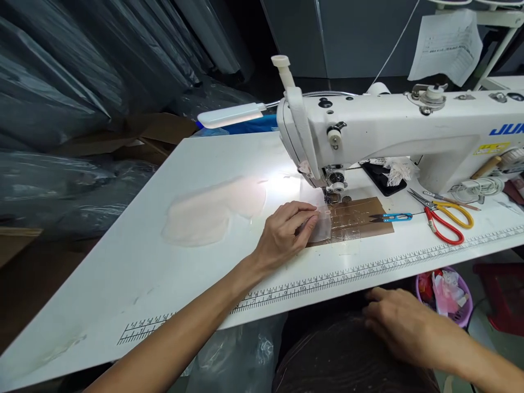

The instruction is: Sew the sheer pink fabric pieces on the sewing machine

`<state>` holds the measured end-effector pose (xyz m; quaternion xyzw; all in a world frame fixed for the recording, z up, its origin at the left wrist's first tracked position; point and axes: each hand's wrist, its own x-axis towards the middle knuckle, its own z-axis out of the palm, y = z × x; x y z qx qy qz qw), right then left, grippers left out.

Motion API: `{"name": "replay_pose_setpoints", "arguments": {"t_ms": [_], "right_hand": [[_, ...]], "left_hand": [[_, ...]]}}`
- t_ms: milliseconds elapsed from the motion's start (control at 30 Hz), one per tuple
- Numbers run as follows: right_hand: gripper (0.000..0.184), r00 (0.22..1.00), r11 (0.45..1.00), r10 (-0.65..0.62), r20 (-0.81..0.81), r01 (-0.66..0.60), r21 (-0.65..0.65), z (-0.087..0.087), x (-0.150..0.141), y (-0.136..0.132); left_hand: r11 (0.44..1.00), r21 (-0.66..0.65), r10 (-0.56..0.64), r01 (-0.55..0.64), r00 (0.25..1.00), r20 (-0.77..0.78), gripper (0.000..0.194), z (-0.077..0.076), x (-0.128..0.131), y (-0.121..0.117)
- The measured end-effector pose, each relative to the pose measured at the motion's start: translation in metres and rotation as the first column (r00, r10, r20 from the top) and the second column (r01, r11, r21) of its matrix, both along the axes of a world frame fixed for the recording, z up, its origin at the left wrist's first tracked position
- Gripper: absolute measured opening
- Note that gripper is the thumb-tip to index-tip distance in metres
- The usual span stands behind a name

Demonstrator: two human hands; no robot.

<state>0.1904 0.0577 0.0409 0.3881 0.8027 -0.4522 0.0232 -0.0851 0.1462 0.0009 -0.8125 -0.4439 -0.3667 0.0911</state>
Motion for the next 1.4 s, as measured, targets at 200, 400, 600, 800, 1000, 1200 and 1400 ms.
{"name": "replay_pose_setpoints", "arguments": {"t_ms": [200, 400, 600, 800, 1000, 1200, 1400], "right_hand": [[0.018, 0.976, 0.896, -0.152, -0.155, 0.202, 0.395, 0.003, -0.031, 0.043], [0.019, 0.986, 0.803, -0.110, -0.123, 0.161, 0.574, -0.024, -0.069, 0.069], [0.012, 0.907, 0.880, -0.228, -0.354, 0.347, 0.324, -0.029, -0.067, 0.086], [0.023, 0.801, 0.900, -0.410, -0.435, 0.433, -0.052, -0.027, -0.071, 0.095], [0.026, 0.786, 0.905, -0.411, -0.462, 0.414, -0.102, -0.028, -0.075, 0.094], [0.025, 0.709, 0.849, -0.523, -0.473, 0.484, -0.213, -0.032, -0.076, 0.094], [0.019, 0.789, 0.876, -0.458, -0.411, 0.479, -0.057, -0.024, -0.080, 0.091]], "left_hand": [[0.982, -0.018, -0.184, 0.190, 0.970, 0.159, 0.014, 0.014, -0.001, -0.002], [0.888, -0.194, -0.397, 0.416, 0.908, 0.130, 0.024, 0.010, -0.003, -0.005], [0.849, -0.374, -0.353, 0.373, 0.928, 0.123, 0.020, -0.002, -0.003, 0.000], [0.810, -0.493, -0.233, 0.316, 0.946, 0.224, 0.022, 0.006, 0.000, -0.004], [0.754, -0.574, -0.160, 0.320, 0.936, 0.313, 0.023, 0.008, 0.004, -0.004], [0.732, -0.629, -0.034, 0.263, 0.936, 0.351, 0.021, 0.010, 0.005, -0.006], [0.748, -0.612, -0.047, 0.258, 0.940, 0.338, 0.020, 0.011, 0.007, -0.006]]}}
